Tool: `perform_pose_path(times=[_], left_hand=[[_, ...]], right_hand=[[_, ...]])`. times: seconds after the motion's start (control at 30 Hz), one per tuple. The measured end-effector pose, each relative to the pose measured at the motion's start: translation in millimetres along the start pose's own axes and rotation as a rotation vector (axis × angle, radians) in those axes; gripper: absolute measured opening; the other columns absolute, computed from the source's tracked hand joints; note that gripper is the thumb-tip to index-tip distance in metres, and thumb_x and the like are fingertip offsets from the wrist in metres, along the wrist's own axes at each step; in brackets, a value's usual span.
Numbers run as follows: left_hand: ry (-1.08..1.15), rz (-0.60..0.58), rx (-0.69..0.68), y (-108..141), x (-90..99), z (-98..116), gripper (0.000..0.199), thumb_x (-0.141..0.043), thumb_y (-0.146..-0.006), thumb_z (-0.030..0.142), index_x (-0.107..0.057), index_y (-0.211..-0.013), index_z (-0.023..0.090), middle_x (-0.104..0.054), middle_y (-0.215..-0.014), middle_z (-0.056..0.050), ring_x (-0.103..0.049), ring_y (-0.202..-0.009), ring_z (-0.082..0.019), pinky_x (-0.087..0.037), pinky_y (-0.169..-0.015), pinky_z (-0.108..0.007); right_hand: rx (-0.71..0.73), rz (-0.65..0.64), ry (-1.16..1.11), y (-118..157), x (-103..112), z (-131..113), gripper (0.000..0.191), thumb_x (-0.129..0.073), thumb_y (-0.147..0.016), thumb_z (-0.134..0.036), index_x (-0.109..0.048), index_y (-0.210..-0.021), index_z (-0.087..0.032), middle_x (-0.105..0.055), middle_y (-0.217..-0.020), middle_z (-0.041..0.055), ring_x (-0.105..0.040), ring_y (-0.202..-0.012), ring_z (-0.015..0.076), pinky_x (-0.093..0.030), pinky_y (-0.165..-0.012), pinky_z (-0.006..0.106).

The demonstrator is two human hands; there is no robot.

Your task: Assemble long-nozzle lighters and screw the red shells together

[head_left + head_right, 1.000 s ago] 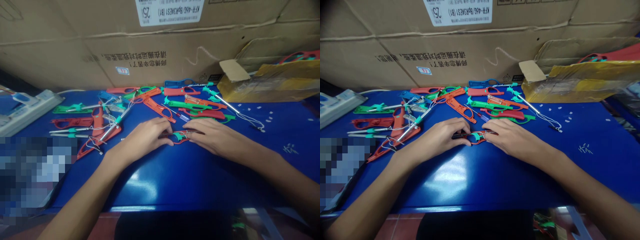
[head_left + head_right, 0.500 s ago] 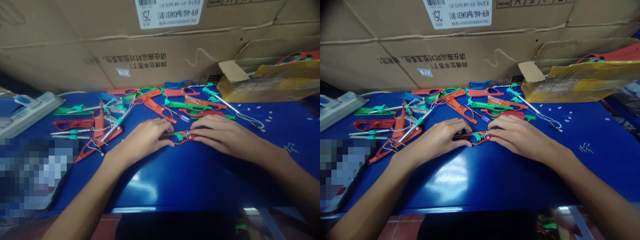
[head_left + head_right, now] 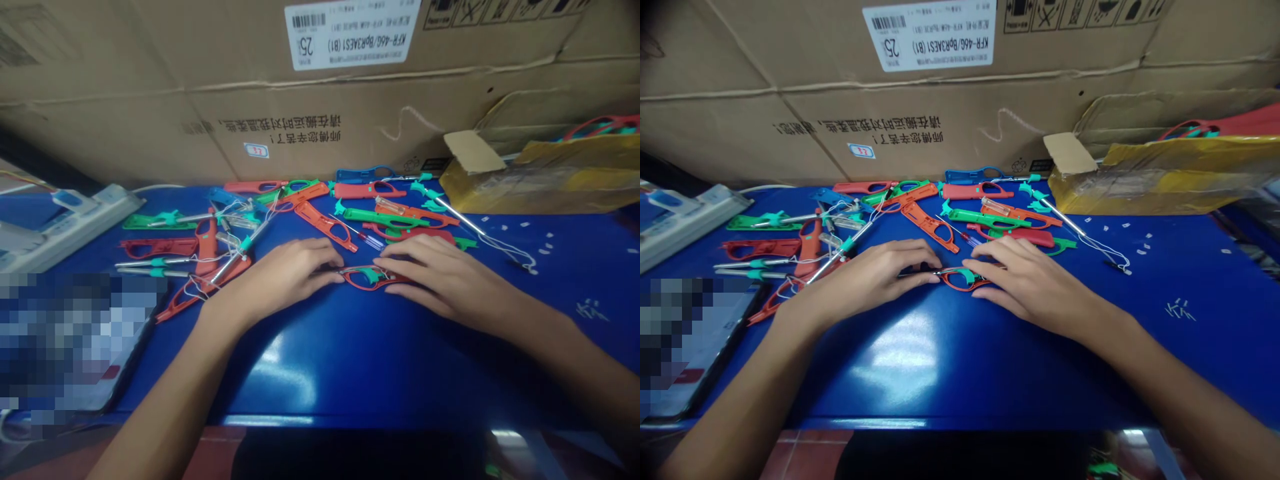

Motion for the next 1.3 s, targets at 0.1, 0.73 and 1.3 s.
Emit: perform_pose_path(times=[0.1, 0.73, 1.3], left_hand=[[0.005, 0.009, -0.017, 0, -1.4, 2, 0.021, -0.054, -0.103, 0.032, -0.068, -0.115, 0.021, -0.068, -0.113, -0.004, -0.066, -0.101, -0.019, -0.052, -0.088, -0.031], [-0.119, 0.057, -0.104, -2, -11.9, 4, 0.017, -0.056, -0.102, 0.024, -0.067, -0.115, 0.022, -0.067, -0.116, -0.003, -0.067, -0.099, -0.019, -0.052, -0.083, -0.033], [-0.136, 0.082, -0.156, -3, -16.3, 2, 0.02, -0.058, -0.101, 0.022, -0.069, -0.118, 0.024, -0.071, -0.113, -0.003, -0.069, -0.099, -0.019, -0.05, -0.086, -0.034]], right_hand=[[0.0, -0.021, -0.003, -6, -9, -6, 0.039, -0.053, -0.102, -0.039, -0.061, -0.135, -0.019, -0.061, -0.135, 0.0148, -0.056, -0.122, 0.0301, -0.048, -0.099, 0.047], [-0.087, -0.063, -0.212, -9, -21, -2, 0.032, -0.057, -0.101, -0.038, -0.061, -0.127, -0.021, -0.062, -0.125, 0.0099, -0.055, -0.114, 0.0244, -0.045, -0.098, 0.04], [-0.132, -0.084, -0.278, -9, -20, -2, 0.028, -0.061, -0.098, -0.043, -0.059, -0.119, -0.023, -0.062, -0.124, 0.0066, -0.054, -0.116, 0.0229, -0.043, -0.102, 0.039]])
Point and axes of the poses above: each hand's wrist, its own y-axis away from the middle knuckle, its own x-axis out of the back of the hand, z = x × y, the point moved 2 cm from there along -y, towards the middle knuckle
